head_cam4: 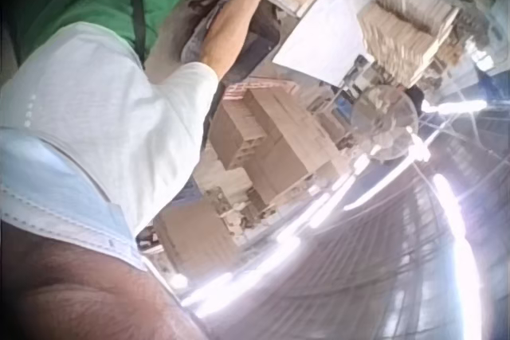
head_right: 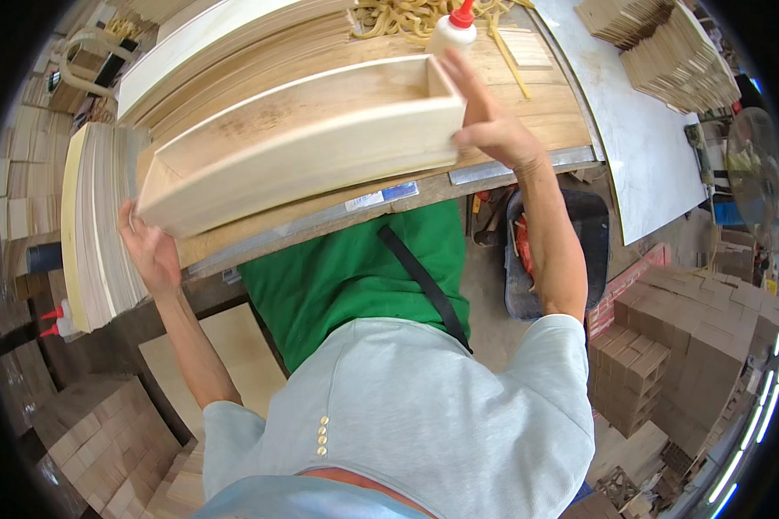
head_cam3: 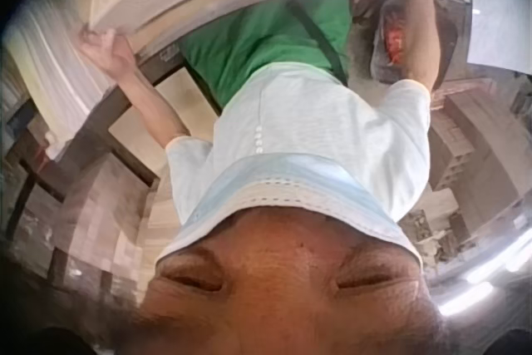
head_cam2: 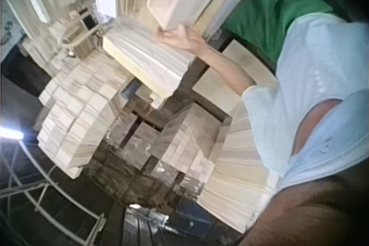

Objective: Applying glue to wooden panels and stacking them to assemble wooden components in a factory setting.

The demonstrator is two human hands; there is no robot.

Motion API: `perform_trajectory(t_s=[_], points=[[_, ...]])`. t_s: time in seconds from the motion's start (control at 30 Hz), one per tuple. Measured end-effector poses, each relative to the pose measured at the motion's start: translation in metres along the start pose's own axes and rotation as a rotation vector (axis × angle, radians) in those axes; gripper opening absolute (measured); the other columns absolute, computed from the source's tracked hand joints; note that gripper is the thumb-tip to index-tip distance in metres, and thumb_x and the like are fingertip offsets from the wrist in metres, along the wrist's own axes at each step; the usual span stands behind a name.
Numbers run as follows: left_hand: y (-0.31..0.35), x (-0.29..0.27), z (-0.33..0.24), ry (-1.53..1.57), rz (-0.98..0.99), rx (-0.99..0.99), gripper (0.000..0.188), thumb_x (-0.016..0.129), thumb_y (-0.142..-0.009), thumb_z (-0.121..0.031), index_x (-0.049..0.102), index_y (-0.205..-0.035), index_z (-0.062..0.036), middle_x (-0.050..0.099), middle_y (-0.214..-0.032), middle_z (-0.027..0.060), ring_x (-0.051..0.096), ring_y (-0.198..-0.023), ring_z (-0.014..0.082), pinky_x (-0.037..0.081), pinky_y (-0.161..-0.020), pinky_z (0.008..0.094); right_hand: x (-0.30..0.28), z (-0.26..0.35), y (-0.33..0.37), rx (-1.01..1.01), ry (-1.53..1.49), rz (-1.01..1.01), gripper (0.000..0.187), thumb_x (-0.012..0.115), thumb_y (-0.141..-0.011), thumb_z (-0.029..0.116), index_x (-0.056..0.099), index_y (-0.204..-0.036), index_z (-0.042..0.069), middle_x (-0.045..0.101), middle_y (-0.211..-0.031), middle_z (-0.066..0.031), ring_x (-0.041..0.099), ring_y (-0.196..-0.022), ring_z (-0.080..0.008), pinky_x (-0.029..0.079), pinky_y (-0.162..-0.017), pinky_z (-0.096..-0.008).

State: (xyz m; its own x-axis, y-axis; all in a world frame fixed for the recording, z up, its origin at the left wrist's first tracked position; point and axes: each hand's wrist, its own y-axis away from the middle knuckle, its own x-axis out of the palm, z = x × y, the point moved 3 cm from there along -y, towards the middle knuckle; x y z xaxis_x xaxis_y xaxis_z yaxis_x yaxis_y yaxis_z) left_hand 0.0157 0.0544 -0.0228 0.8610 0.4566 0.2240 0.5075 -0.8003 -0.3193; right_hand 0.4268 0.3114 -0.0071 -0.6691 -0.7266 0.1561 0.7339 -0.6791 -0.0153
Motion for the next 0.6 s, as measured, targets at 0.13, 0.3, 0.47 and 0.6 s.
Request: perform_trajectory(t_s=[0.13, 0.3, 0.47, 0.6], points=[[0.018, 0.008, 0.006, -0.044, -0.023, -0.059, 0.073, 0.060, -0.088, -0.019, 0.022, -0.149, -0.0056, 0.038, -0.140, 0.0112, 0.033, -0.135, 0.0247, 0.023, -0.114, 0.0407, 0.002, -0.010, 0.017, 0.133, 0.232, 0.065, 0.118, 0.066, -0.053, 0.006, 0.008, -0.155, 0.015, 0.018, -0.157, -0.0140, 0.017, -0.146, -0.0243, 0.016, -0.117, -0.0345], [0.024, 0.028, 0.016, -0.106, -0.065, -0.212, 0.070, 0.050, -0.098, -0.031, 0.014, -0.152, -0.0041, 0.024, -0.154, 0.0142, 0.026, -0.141, 0.0273, 0.022, -0.114, 0.0442, 0.002, -0.005, 0.015, 0.071, 0.258, 0.100, 0.110, 0.059, -0.060, -0.002, 0.007, -0.155, 0.018, 0.017, -0.157, -0.0137, 0.021, -0.144, -0.0244, 0.025, -0.114, -0.0356], [0.034, 0.026, 0.017, -0.102, -0.123, -0.174, 0.063, 0.046, -0.100, -0.023, 0.014, -0.152, -0.0050, 0.024, -0.154, 0.0133, 0.026, -0.140, 0.0262, 0.019, -0.116, 0.0407, -0.013, 0.037, 0.007, 0.052, 0.606, 0.176, 0.082, 0.054, -0.075, -0.007, 0.028, -0.151, 0.012, 0.030, -0.154, -0.0067, 0.036, -0.137, -0.0226, 0.031, -0.112, -0.0357], [0.040, 0.029, 0.020, -0.112, -0.116, -0.183, 0.065, 0.047, -0.100, -0.026, 0.013, -0.152, -0.0051, 0.024, -0.154, 0.0132, 0.027, -0.140, 0.0258, 0.018, -0.116, 0.0392, 0.006, 0.063, -0.053, -0.198, 1.072, -0.106, 0.033, 0.055, -0.089, 0.005, 0.062, -0.121, 0.004, 0.065, -0.112, -0.0129, 0.061, -0.107, -0.0258, 0.046, -0.092, -0.0379]])
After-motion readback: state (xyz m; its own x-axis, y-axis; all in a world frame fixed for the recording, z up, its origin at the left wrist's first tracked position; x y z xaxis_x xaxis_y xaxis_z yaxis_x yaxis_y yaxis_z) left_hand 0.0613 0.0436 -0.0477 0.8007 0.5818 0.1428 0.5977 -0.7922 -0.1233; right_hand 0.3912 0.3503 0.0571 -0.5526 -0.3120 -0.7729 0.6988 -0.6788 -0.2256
